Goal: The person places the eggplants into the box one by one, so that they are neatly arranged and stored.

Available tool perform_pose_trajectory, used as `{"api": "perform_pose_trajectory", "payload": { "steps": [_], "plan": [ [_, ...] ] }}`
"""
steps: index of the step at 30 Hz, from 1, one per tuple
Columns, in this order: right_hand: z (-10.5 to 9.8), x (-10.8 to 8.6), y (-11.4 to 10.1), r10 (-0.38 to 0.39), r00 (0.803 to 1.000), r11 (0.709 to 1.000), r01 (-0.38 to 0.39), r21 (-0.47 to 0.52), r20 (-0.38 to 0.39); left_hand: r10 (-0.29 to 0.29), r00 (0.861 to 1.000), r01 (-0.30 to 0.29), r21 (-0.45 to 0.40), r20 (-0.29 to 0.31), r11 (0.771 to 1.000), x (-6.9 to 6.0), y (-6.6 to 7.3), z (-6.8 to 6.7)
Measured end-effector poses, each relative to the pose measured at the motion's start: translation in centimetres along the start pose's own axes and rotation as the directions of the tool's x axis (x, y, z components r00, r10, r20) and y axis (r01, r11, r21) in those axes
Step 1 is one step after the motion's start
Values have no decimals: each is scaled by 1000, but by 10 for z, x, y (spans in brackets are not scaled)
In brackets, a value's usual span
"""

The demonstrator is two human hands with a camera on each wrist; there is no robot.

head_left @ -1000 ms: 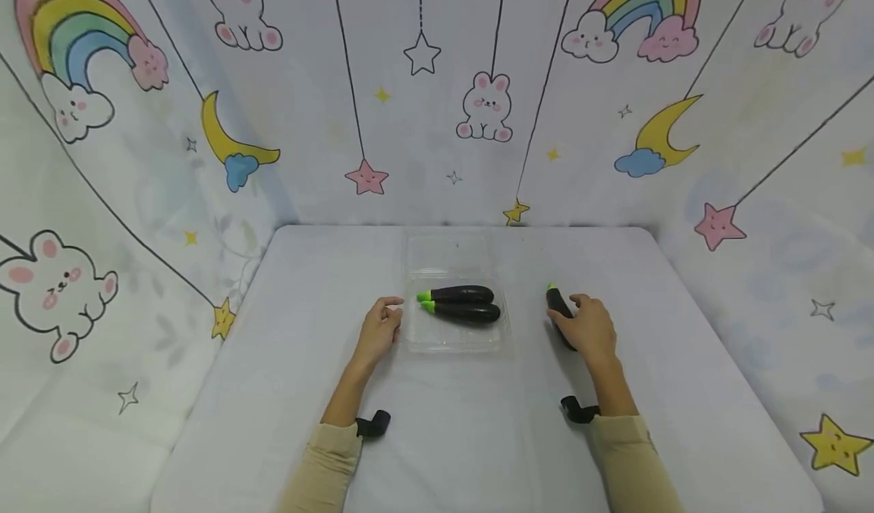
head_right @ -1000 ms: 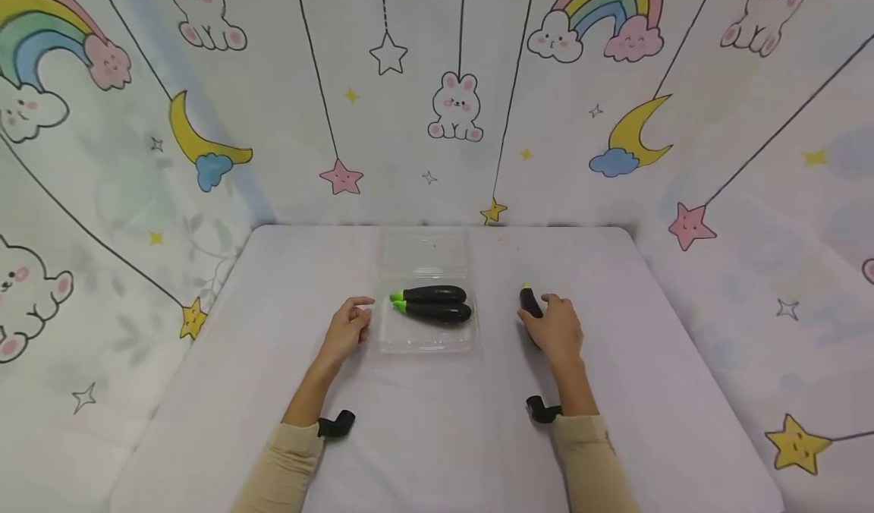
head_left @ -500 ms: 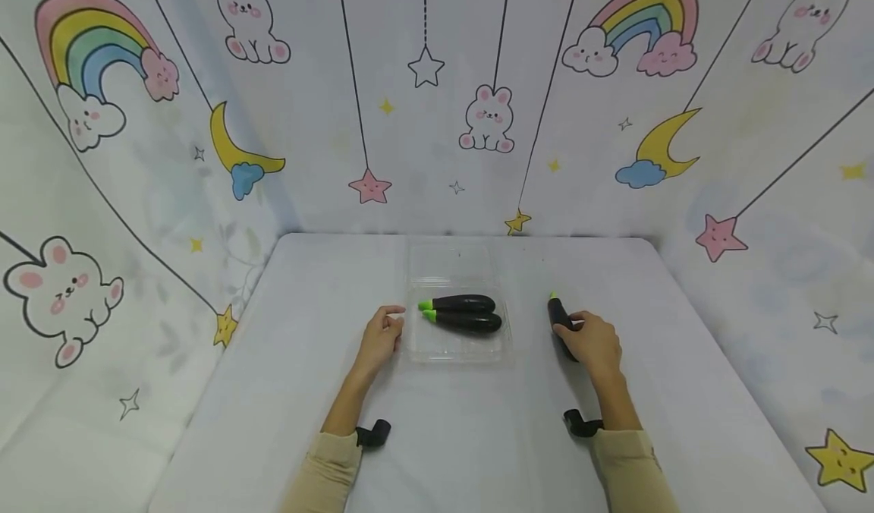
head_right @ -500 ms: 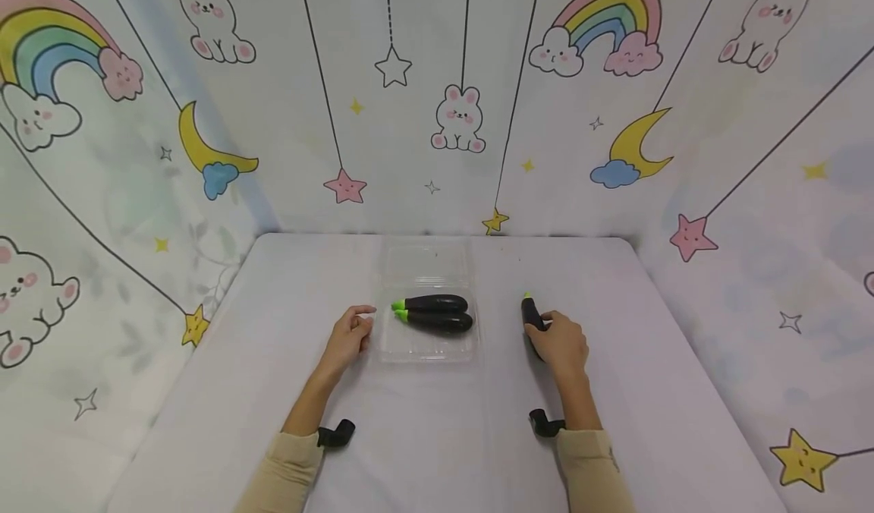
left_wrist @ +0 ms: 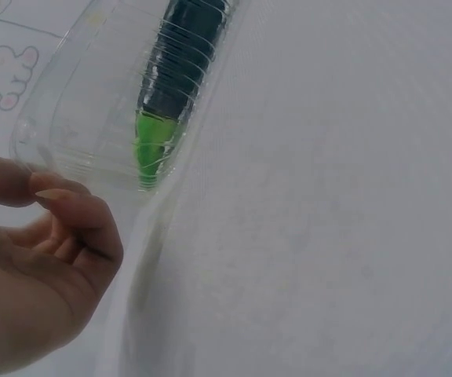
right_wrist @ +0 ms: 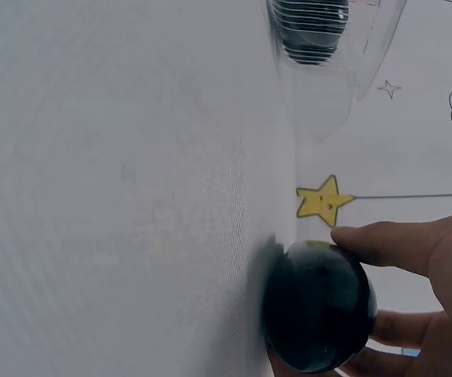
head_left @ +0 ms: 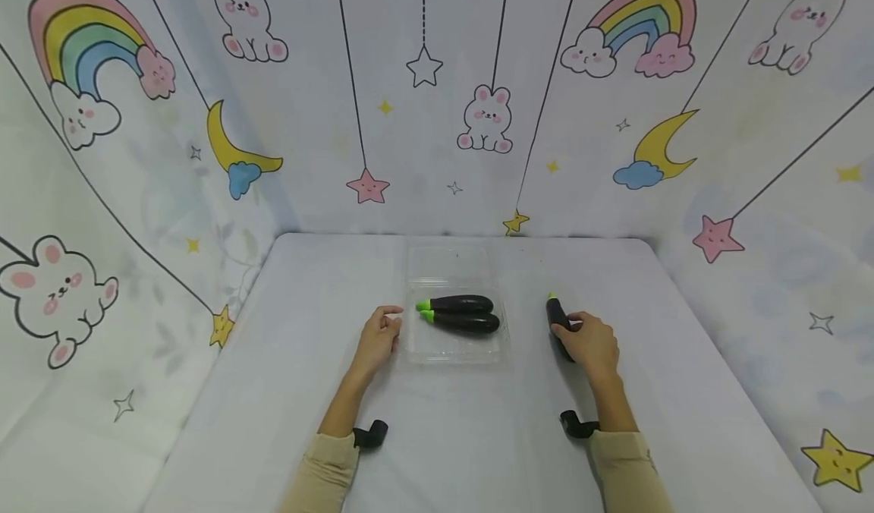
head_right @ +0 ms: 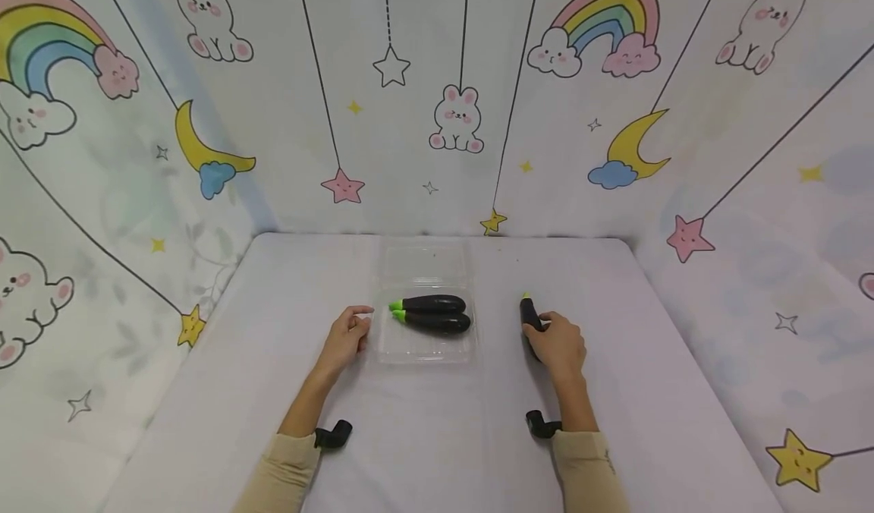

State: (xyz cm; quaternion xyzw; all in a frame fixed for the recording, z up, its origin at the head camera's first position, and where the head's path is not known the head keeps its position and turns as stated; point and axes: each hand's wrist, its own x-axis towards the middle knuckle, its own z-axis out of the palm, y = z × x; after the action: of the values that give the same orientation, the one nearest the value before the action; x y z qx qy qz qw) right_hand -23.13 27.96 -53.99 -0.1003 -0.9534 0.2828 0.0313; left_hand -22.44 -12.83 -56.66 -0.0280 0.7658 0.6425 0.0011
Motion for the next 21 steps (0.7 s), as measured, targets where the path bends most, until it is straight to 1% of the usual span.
{"api": "perform_pose_trajectory", "payload": {
  "steps": [7,12,16,19,21],
  "plan": [
    [2,1,-2,-6,1000,1000,6,5,-8,3,1000,-3,9,7,1000,0,1,-2],
    [-1,0,-3,-12,1000,1000,12,13,-10,3,1000,-2,24,-4,1000,1,0,-1],
    [-4,0,-6,-52,998,999,52,14,-24,7,1000,-7,42,-4,999,1,0,-1],
    [-4,-2,-11,-88,996,996,89,25,-32,0,1000,1,52,-6,999,1,1,-1],
    [-3,-4,-14,-96,995,995,98,36,-39,-7,1000,7,58,-6,998,1,0,0]
  ]
}}
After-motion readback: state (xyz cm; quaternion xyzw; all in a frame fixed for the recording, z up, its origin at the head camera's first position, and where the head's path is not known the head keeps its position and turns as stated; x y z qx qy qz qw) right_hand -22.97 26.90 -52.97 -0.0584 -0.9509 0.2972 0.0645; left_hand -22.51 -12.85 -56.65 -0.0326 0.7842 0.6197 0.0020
